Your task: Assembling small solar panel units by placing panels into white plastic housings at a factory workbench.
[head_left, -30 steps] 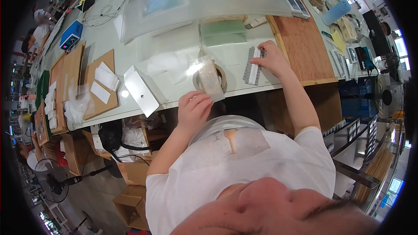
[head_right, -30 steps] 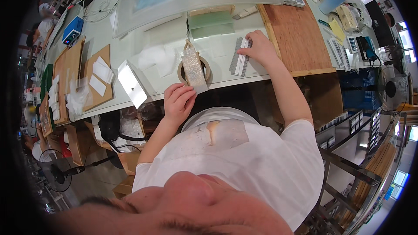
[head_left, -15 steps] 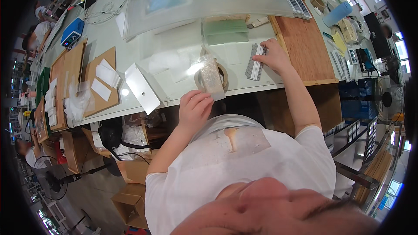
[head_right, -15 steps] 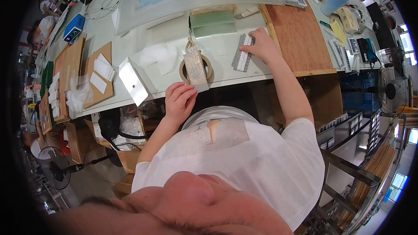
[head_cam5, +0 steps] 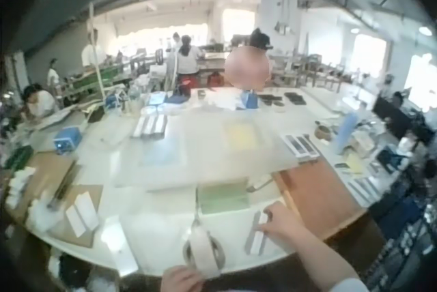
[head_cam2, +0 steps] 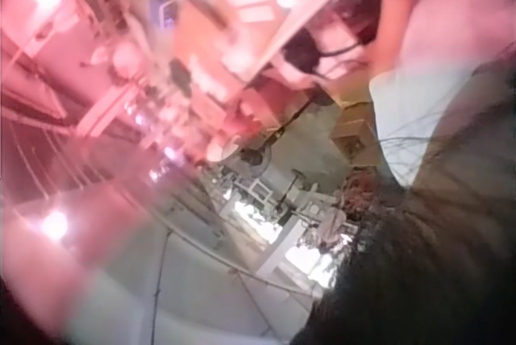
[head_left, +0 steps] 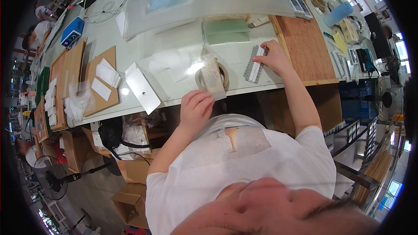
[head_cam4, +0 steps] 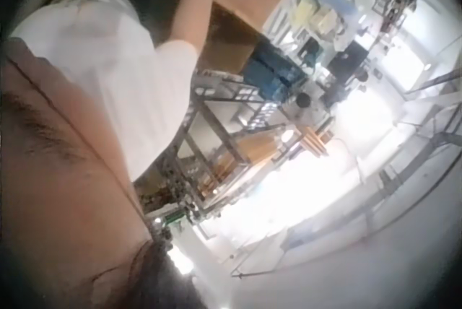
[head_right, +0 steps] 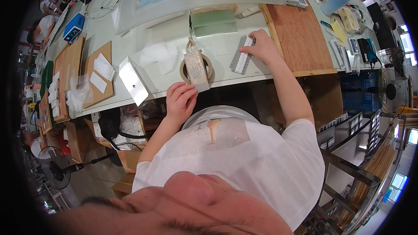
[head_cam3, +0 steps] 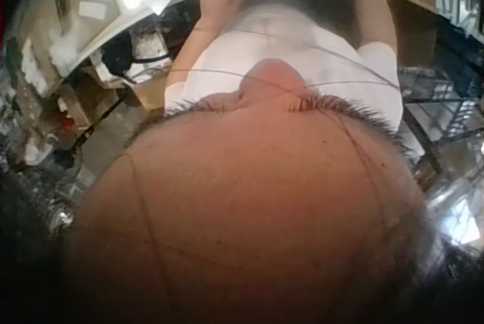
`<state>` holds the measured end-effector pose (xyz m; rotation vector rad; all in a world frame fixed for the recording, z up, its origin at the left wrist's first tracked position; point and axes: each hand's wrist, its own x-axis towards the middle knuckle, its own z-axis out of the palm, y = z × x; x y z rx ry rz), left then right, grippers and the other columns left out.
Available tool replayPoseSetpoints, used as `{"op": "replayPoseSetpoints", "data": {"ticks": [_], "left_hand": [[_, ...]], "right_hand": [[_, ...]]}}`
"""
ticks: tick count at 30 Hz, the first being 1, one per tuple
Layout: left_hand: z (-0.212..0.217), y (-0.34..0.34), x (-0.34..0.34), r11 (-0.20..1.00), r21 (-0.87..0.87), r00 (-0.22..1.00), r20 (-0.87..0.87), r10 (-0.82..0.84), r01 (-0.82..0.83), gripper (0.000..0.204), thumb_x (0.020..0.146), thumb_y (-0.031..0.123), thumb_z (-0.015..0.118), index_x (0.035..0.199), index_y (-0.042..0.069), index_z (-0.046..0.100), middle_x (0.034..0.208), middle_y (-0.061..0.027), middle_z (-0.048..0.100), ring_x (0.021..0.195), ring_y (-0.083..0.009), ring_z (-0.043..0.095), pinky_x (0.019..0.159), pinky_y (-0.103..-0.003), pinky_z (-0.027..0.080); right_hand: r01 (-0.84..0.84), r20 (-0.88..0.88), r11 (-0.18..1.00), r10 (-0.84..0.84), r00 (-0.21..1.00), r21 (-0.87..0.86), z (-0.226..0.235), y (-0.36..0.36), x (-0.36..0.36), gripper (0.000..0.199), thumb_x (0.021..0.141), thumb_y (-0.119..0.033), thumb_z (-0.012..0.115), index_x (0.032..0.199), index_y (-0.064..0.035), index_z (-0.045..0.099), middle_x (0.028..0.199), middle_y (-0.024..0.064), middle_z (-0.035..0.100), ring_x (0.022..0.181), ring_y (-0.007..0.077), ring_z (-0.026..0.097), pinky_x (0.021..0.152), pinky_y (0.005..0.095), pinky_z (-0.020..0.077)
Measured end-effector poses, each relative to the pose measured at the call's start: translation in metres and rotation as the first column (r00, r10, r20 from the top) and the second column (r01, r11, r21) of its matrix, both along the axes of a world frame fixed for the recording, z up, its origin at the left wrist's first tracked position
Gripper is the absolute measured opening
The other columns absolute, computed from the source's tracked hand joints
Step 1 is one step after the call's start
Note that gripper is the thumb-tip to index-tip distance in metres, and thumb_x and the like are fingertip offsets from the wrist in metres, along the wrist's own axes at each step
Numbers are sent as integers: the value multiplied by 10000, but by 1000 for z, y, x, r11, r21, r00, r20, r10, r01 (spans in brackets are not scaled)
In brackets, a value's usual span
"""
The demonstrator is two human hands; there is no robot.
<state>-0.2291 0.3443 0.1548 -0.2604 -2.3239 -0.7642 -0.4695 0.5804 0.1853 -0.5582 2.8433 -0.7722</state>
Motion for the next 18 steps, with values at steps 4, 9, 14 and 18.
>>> {"op": "replayPoseSetpoints", "data": {"ticks": [4, 9, 14, 18], "left_hand": [[0, 0, 0, 1000, 14, 1000, -3, -5, 5, 271, 672, -8, 759, 908, 82, 660, 972, -43, 653, 958, -278, 578, 826, -351, 476], [2, 1, 0, 1000, 18, 1000, -4, 1, -1, 272, 671, -15, 756, 907, 81, 660, 967, -45, 654, 952, -280, 579, 822, -351, 480], [-1, 1, 0, 1000, 25, 1000, -10, 2, -2, 272, 671, -18, 754, 907, 79, 660, 967, -46, 653, 950, -281, 579, 817, -351, 482], [0, 2, 0, 1000, 26, 1000, -8, 1, -1, 272, 673, -19, 751, 910, 76, 659, 973, -48, 652, 949, -283, 579, 814, -352, 482]], "right_hand": [[15, -4, 1000, -15, 1000, -14, -3, 1, 1, 597, 635, -390, 826, 1056, -16, 625, 1046, 100, 573, 954, 255, 598, 841, 348, 488], [53, -53, 998, -51, 997, 44, -3, 2, 4, 587, 639, -395, 822, 1050, -23, 629, 1032, 97, 579, 944, 255, 602, 827, 354, 491], [56, -53, 998, -54, 997, 29, -5, 4, 3, 564, 637, -390, 825, 1022, -27, 629, 1013, 94, 582, 944, 255, 603, 822, 358, 491], [79, -32, 993, -82, 996, -93, -15, 10, -4, 457, 674, -297, 807, 992, -25, 623, 998, 93, 598, 909, 247, 602, 798, 351, 488]]}}
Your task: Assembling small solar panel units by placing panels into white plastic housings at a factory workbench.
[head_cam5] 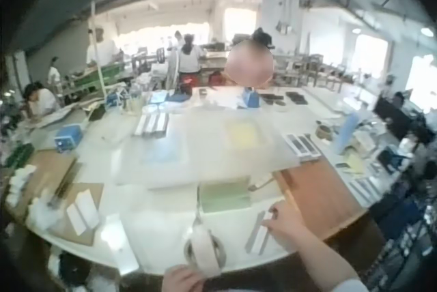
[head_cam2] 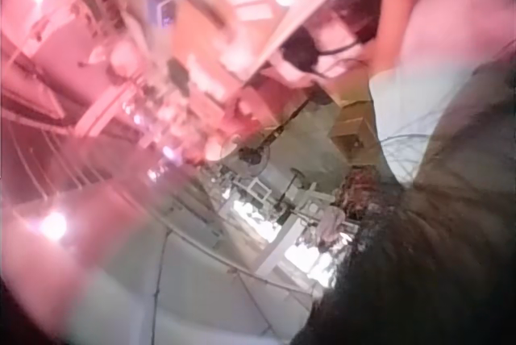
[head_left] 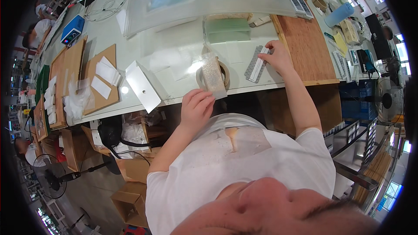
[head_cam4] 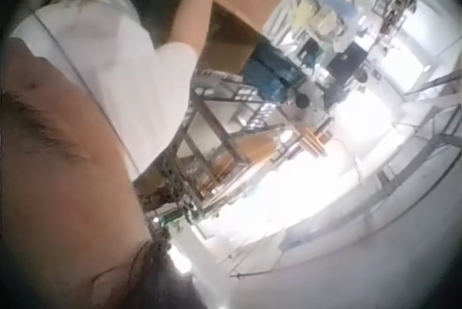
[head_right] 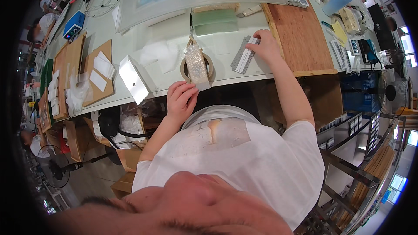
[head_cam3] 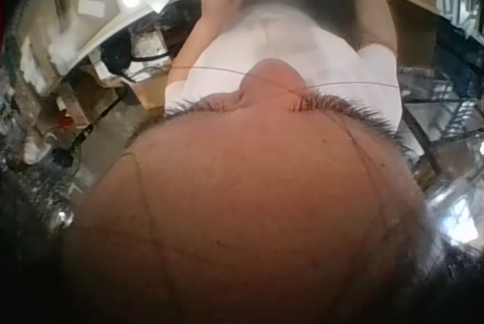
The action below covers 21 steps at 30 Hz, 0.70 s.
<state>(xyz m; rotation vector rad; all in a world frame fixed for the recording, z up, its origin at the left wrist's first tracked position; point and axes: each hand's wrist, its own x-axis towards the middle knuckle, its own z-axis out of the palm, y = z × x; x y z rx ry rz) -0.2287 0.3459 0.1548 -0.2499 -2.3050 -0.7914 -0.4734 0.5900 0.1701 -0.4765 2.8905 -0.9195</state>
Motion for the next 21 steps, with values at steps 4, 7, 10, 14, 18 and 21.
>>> {"op": "replayPoseSetpoints", "data": {"ticks": [4, 7, 10, 14, 18, 21], "left_hand": [[-1, -1, 1, 1000, 2, 1000, 6, 3, -3, 278, 665, -5, 741, 917, 82, 661, 1000, -34, 644, 973, -261, 579, 824, -352, 466], [-1, 0, -1, 999, 42, 999, -32, -4, 5, 273, 664, -9, 743, 912, 72, 662, 999, -42, 651, 964, -263, 590, 815, -348, 471], [-3, -2, 0, 999, 32, 999, -31, 6, -5, 278, 657, -10, 747, 909, 68, 662, 1002, -46, 656, 961, -263, 598, 813, -346, 472], [-6, -3, 1, 1000, 23, 999, -54, 0, 1, 272, 653, 0, 751, 901, 70, 664, 1006, -44, 658, 966, -264, 598, 813, -353, 471], [-6, -3, 3, 1000, 18, 999, -35, 6, -6, 271, 664, -7, 758, 900, 87, 665, 993, -32, 658, 975, -277, 579, 821, -348, 469], [-7, -3, 3, 1000, 18, 999, -38, 14, -14, 272, 656, 3, 766, 893, 92, 667, 973, -28, 654, 965, -274, 576, 813, -346, 470]], "right_hand": [[3, 142, 981, 25, 990, -194, 4, 4, -11, 289, 734, -156, 759, 947, -10, 629, 822, 55, 630, 773, 169, 603, 714, 285, 491], [26, 240, 896, 91, 967, -443, 18, 3, -13, 197, 770, -92, 731, 916, -6, 634, 747, 13, 618, 738, 91, 581, 683, 224, 476], [-21, 242, 800, 206, 948, -600, 59, -17, 8, 146, 809, -57, 705, 933, -14, 642, 810, 2, 629, 765, 59, 574, 688, 196, 468], [-107, 241, 700, 380, 893, -706, 88, -57, 39, 138, 823, -49, 695, 948, -37, 636, 816, -21, 626, 718, 30, 541, 615, 176, 415], [-138, 411, 760, 484, 773, -636, 86, -100, 56, 134, 836, -87, 692, 953, -46, 641, 791, -35, 614, 656, 20, 508, 537, 177, 368], [-159, 410, 809, 444, 797, -566, 62, -126, 54, 126, 845, -96, 683, 950, -39, 640, 776, -35, 605, 637, 25, 494, 532, 185, 376]]}}
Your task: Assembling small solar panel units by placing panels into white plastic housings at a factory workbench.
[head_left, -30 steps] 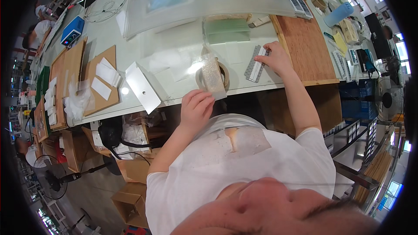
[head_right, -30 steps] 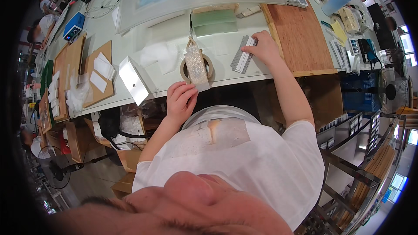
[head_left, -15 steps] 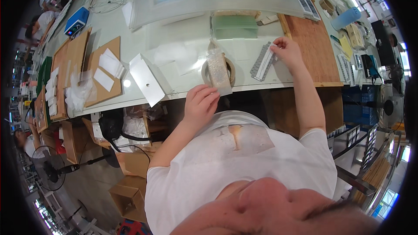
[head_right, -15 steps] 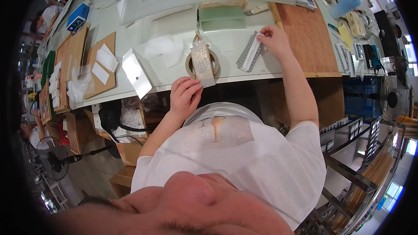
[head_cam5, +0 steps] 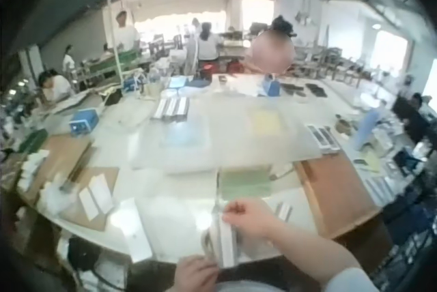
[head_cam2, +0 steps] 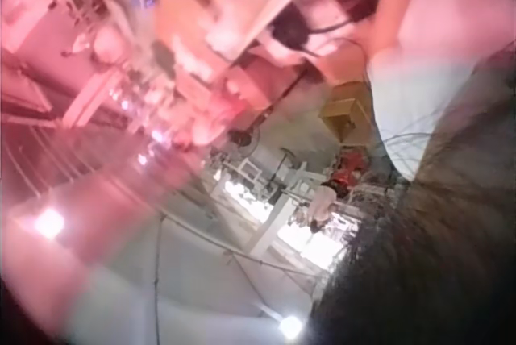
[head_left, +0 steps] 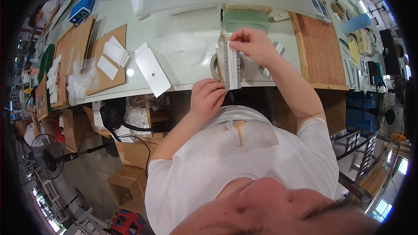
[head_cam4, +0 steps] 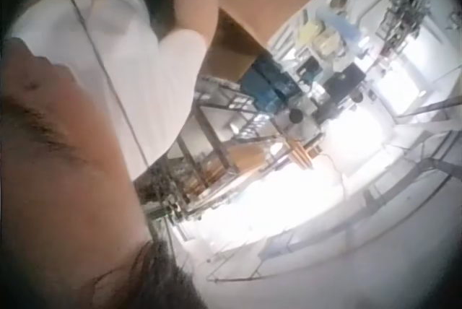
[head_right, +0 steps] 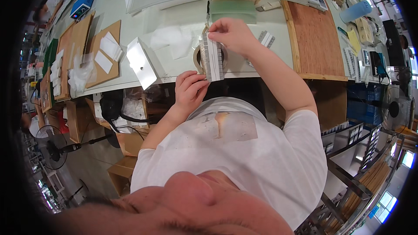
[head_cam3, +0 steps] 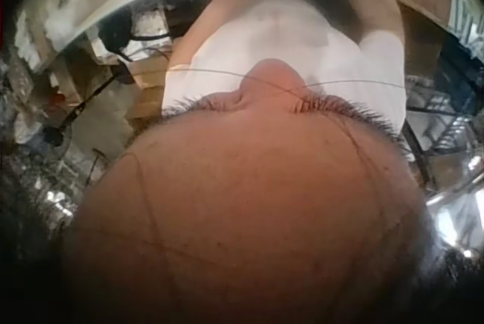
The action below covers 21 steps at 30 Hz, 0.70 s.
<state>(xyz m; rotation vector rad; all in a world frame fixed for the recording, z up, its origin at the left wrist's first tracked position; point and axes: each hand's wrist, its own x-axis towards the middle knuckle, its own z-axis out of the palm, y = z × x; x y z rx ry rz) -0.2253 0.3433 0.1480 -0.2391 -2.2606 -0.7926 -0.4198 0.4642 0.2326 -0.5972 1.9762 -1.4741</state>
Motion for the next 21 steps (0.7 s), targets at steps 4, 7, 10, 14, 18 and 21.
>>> {"op": "replayPoseSetpoints", "data": {"ticks": [4, 7, 10, 14, 18, 21], "left_hand": [[-1, -1, 0, 1000, 6, 1000, -19, 10, -9, 271, 642, 28, 784, 876, 95, 665, 949, -28, 646, 941, -269, 573, 803, -344, 472], [1, -1, 0, 1000, 26, 1000, -15, 17, -16, 272, 635, 42, 793, 867, 93, 660, 949, -30, 645, 934, -268, 570, 801, -345, 473], [0, -2, -1, 999, 45, 999, -34, 26, -24, 269, 634, 52, 797, 863, 90, 660, 948, -31, 646, 936, -269, 567, 801, -345, 474], [3, -4, -4, 999, 41, 1000, -13, 13, -12, 281, 628, 65, 803, 871, 88, 664, 950, -34, 647, 941, -271, 566, 804, -348, 473], [6, -5, -6, 1000, 15, 1000, -6, -6, 6, 297, 628, 72, 800, 898, 94, 677, 960, -36, 642, 944, -267, 560, 810, -349, 468], [6, -4, -5, 1000, 0, 1000, -2, -12, 12, 298, 631, 74, 797, 906, 102, 687, 969, -34, 639, 951, -264, 555, 816, -347, 465]], "right_hand": [[-37, 77, 999, 38, 996, -19, -22, -14, -8, 122, 853, -95, 673, 945, -21, 639, 751, -19, 596, 583, 38, 468, 515, 199, 379], [-39, 80, 999, 40, 996, -4, -20, -19, -6, 123, 856, -93, 668, 943, -11, 638, 747, -8, 597, 563, 46, 462, 511, 203, 380], [-58, 62, 998, 57, 996, 6, -20, -21, -7, 125, 858, -93, 666, 946, -10, 640, 748, -4, 600, 561, 50, 461, 511, 203, 383], [-58, 63, 998, 58, 996, -1, -23, -22, -8, 126, 858, -92, 665, 951, -9, 642, 747, -2, 601, 560, 50, 461, 512, 205, 387], [-52, 61, 999, 51, 997, 8, -23, -22, -8, 126, 857, -87, 663, 957, -11, 644, 749, -2, 603, 560, 50, 460, 513, 205, 391], [-55, 60, 998, 54, 997, 11, -24, -22, -7, 125, 856, -85, 664, 957, -15, 644, 751, -3, 604, 561, 49, 460, 514, 204, 392]]}}
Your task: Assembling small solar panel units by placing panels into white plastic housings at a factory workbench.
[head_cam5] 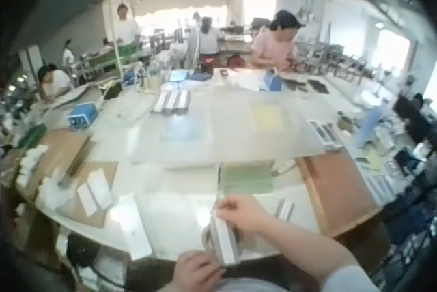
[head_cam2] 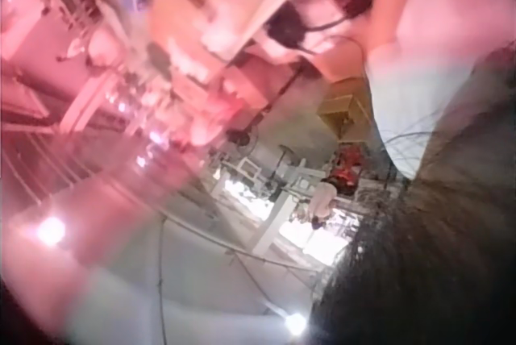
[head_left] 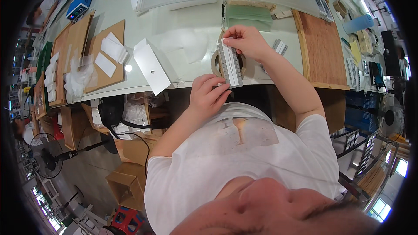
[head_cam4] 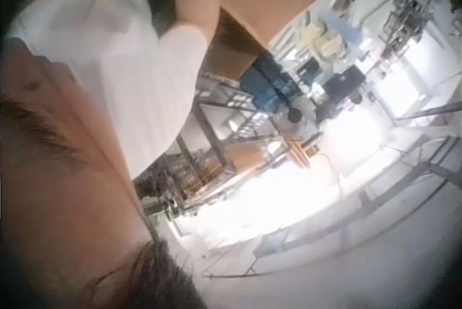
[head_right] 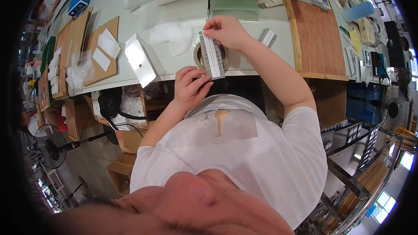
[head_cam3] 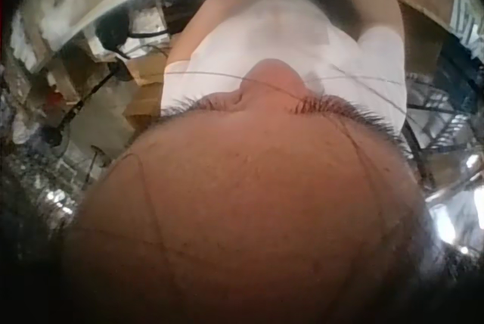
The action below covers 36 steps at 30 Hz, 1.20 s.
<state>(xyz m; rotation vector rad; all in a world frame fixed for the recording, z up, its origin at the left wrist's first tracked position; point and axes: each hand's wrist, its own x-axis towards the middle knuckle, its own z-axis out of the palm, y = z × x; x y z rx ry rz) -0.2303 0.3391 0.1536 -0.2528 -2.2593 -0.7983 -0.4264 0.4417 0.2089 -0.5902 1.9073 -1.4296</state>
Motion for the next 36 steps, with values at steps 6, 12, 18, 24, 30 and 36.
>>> {"op": "replayPoseSetpoints", "data": {"ticks": [6, 12, 18, 24, 30, 36], "left_hand": [[0, 1, 0, 1000, -6, 1000, 7, -4, 4, 284, 639, 66, 787, 905, 107, 695, 980, -32, 636, 959, -261, 551, 822, -345, 461], [-1, 0, -1, 1000, -1, 1000, 12, -7, 7, 277, 645, 52, 776, 904, 105, 694, 980, -33, 635, 957, -262, 553, 825, -347, 459], [-1, 0, -1, 1000, -3, 1000, 11, -9, 9, 283, 646, 47, 775, 910, 99, 689, 979, -35, 636, 955, -263, 555, 825, -347, 459], [-2, 1, 0, 1000, 2, 1000, 7, -5, 5, 293, 647, 44, 775, 922, 94, 686, 977, -37, 637, 960, -265, 557, 827, -349, 459], [-1, 1, 0, 1000, 3, 1000, 11, -10, 10, 292, 650, 41, 773, 924, 93, 687, 980, -39, 637, 963, -269, 556, 831, -350, 458], [-1, 1, 0, 1000, 1, 1000, 12, -13, 13, 277, 652, 41, 769, 912, 94, 691, 985, -39, 637, 964, -268, 555, 832, -348, 458]], "right_hand": [[-4, -2, 1000, 4, 1000, 5, -1, 1, -1, 125, 856, -82, 663, 960, -16, 642, 759, -1, 605, 564, 50, 463, 517, 203, 396], [-12, -5, 1000, 12, 1000, -6, -3, 0, -2, 126, 856, -78, 662, 962, -13, 641, 763, 1, 605, 566, 51, 465, 517, 204, 399], [-2, -6, 1000, 2, 1000, 1, -1, 0, -1, 127, 854, -76, 663, 962, -12, 642, 765, 3, 607, 559, 52, 465, 514, 204, 399], [2, -6, 1000, -2, 1000, -6, -1, 0, 0, 119, 853, -77, 664, 950, -11, 644, 762, 2, 607, 558, 52, 469, 510, 206, 397], [-1, -15, 1000, 2, 1000, 10, -2, 0, -1, 127, 851, -78, 665, 954, -8, 642, 763, 5, 608, 560, 53, 472, 510, 208, 400], [-8, -6, 1000, 8, 1000, 12, -2, 0, -2, 123, 855, -70, 658, 957, -5, 636, 764, 9, 604, 559, 55, 471, 510, 208, 401]]}}
